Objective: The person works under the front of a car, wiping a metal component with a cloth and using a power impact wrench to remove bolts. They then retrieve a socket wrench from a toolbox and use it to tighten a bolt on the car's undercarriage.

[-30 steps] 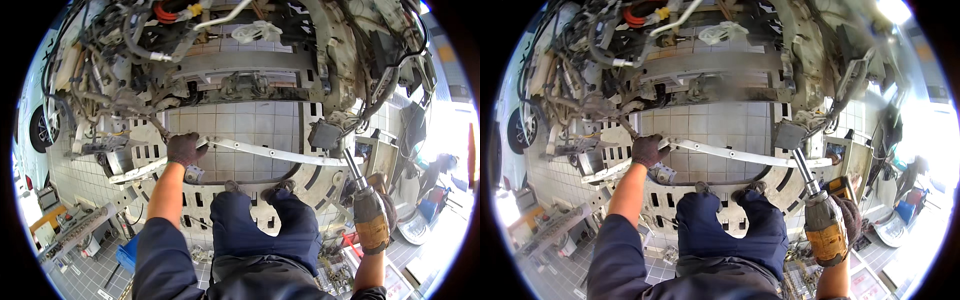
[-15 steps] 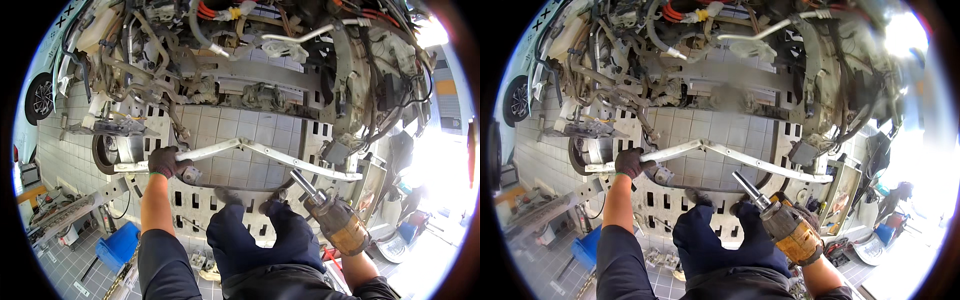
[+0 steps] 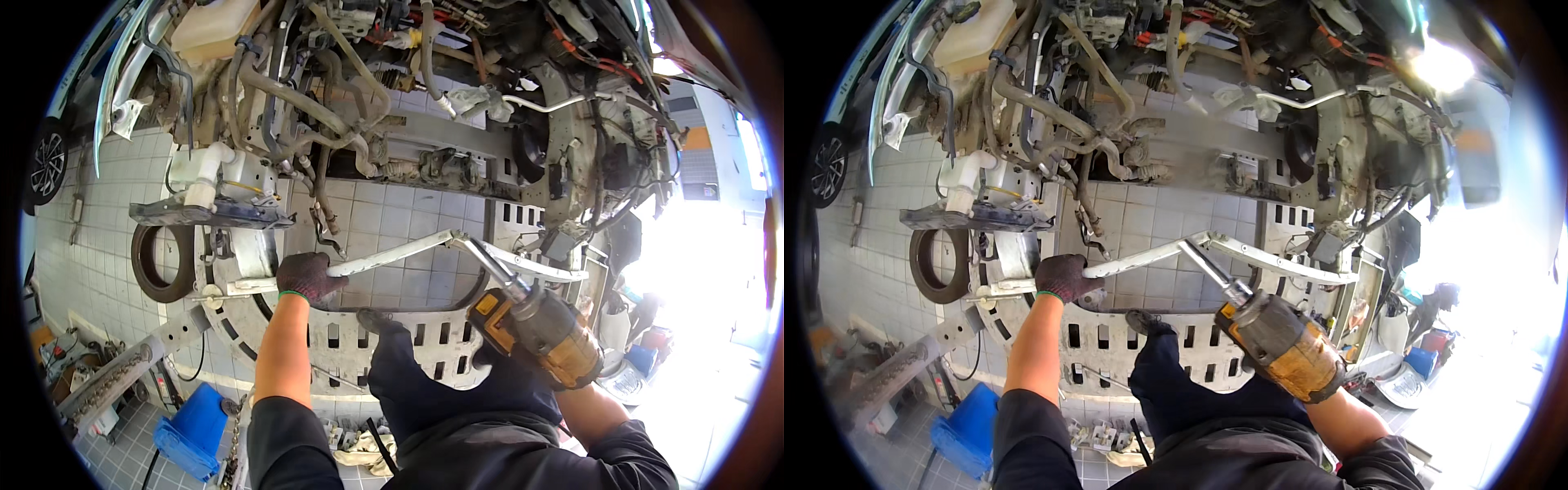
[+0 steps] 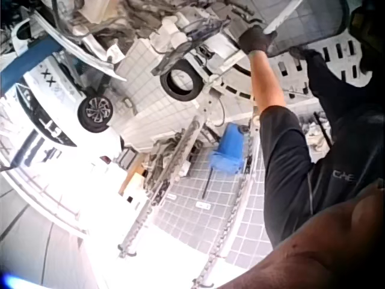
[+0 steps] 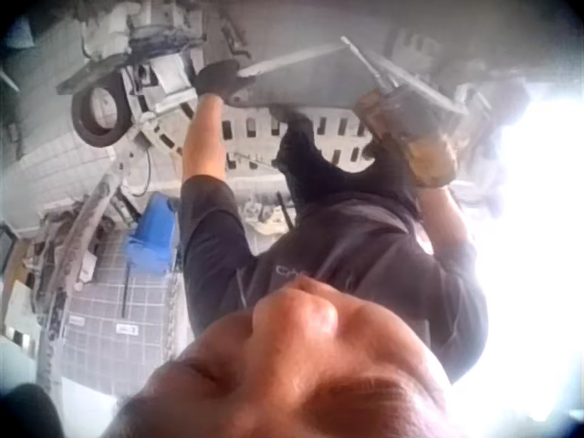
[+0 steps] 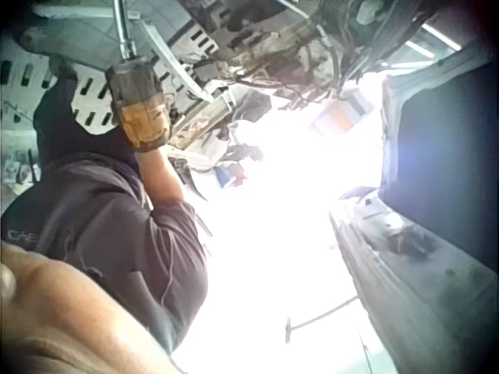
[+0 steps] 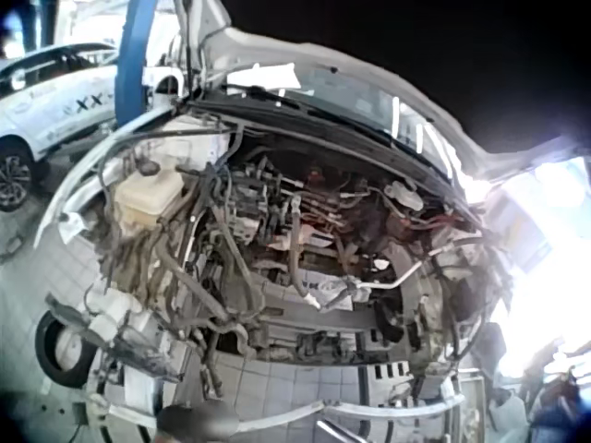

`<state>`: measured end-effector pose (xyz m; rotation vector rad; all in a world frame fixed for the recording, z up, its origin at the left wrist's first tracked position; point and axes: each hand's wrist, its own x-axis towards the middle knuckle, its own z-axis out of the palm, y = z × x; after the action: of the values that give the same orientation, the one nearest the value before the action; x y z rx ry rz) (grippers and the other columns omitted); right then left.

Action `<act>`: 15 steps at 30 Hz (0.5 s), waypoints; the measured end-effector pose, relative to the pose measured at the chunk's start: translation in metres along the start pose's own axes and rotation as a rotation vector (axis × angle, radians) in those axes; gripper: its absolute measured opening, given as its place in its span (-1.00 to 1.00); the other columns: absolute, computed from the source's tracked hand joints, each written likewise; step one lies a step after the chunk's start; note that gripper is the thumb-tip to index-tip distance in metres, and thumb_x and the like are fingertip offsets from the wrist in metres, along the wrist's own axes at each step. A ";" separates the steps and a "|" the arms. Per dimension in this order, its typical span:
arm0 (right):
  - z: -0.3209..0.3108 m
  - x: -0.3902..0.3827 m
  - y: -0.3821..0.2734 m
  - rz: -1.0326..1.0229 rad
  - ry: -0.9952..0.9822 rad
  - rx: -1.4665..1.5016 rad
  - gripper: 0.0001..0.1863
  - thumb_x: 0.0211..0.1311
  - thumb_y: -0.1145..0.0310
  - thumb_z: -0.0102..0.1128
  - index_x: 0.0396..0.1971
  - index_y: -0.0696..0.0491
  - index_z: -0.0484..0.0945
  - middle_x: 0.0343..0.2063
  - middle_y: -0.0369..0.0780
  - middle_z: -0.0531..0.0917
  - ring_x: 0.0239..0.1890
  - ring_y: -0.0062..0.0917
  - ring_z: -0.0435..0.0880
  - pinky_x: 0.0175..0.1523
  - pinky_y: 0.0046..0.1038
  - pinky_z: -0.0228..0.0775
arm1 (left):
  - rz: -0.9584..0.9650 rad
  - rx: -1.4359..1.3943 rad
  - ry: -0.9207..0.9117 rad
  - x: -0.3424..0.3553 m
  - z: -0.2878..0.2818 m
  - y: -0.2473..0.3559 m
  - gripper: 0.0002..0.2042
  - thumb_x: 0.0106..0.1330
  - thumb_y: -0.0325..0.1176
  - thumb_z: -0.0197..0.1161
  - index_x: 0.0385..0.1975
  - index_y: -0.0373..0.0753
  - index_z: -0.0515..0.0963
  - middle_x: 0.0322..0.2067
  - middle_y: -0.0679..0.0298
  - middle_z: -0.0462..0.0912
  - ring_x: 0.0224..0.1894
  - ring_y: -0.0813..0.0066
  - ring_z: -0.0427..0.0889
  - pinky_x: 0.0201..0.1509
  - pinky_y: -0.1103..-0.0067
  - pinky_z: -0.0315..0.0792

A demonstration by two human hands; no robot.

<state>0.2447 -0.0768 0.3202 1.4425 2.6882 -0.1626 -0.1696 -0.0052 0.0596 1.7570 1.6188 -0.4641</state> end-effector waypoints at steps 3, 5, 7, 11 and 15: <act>-0.081 0.039 -0.046 0.134 -0.188 -0.050 -0.47 0.36 0.00 0.33 0.28 -0.16 0.64 0.14 -0.20 0.68 0.26 -0.25 0.69 0.30 -0.18 0.61 | -0.006 -0.028 -0.036 -0.002 -0.002 -0.007 -0.38 0.16 0.39 0.39 -0.09 -0.06 0.81 -0.12 0.19 0.88 -0.07 0.12 0.86 0.07 0.21 0.70; -0.112 0.051 -0.058 0.368 -0.258 0.084 -0.45 0.40 -0.03 0.31 0.30 -0.11 0.60 0.07 -0.19 0.68 0.14 -0.29 0.68 0.20 -0.21 0.62 | -0.002 -0.047 -0.033 -0.004 0.001 -0.011 -0.37 0.15 0.38 0.40 -0.07 -0.06 0.81 -0.12 0.20 0.88 -0.06 0.12 0.86 0.08 0.21 0.70; -0.118 0.029 -0.043 0.458 -0.017 0.563 -0.46 0.55 0.04 0.21 0.34 0.05 0.48 -0.11 -0.19 0.67 -0.22 -0.35 0.64 0.01 -0.25 0.64 | 0.016 -0.051 -0.018 -0.005 -0.002 -0.007 -0.37 0.15 0.38 0.39 -0.04 -0.04 0.81 -0.12 0.21 0.88 -0.04 0.13 0.86 0.08 0.22 0.71; -0.159 0.037 -0.071 0.331 0.522 1.576 -0.19 0.35 0.07 0.54 0.47 0.09 0.39 -0.24 -0.27 0.62 -0.22 -0.43 0.66 0.03 -0.26 0.63 | 0.056 -0.103 0.062 -0.003 0.012 -0.015 -0.36 0.17 0.40 0.39 -0.02 -0.02 0.81 -0.11 0.21 0.89 -0.02 0.15 0.87 0.08 0.22 0.71; -0.176 0.052 -0.109 0.346 0.506 1.672 -0.10 0.27 0.12 0.64 0.51 0.11 0.36 -0.26 -0.29 0.62 -0.19 -0.45 0.66 0.05 -0.29 0.62 | 0.064 -0.081 0.054 -0.005 0.016 -0.021 -0.37 0.20 0.41 0.38 -0.01 -0.01 0.82 -0.08 0.22 0.89 -0.02 0.18 0.87 0.09 0.22 0.71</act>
<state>0.1207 -0.0695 0.4939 2.2956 2.1981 -2.7397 -0.1872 -0.0200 0.0466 1.7681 1.5911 -0.3193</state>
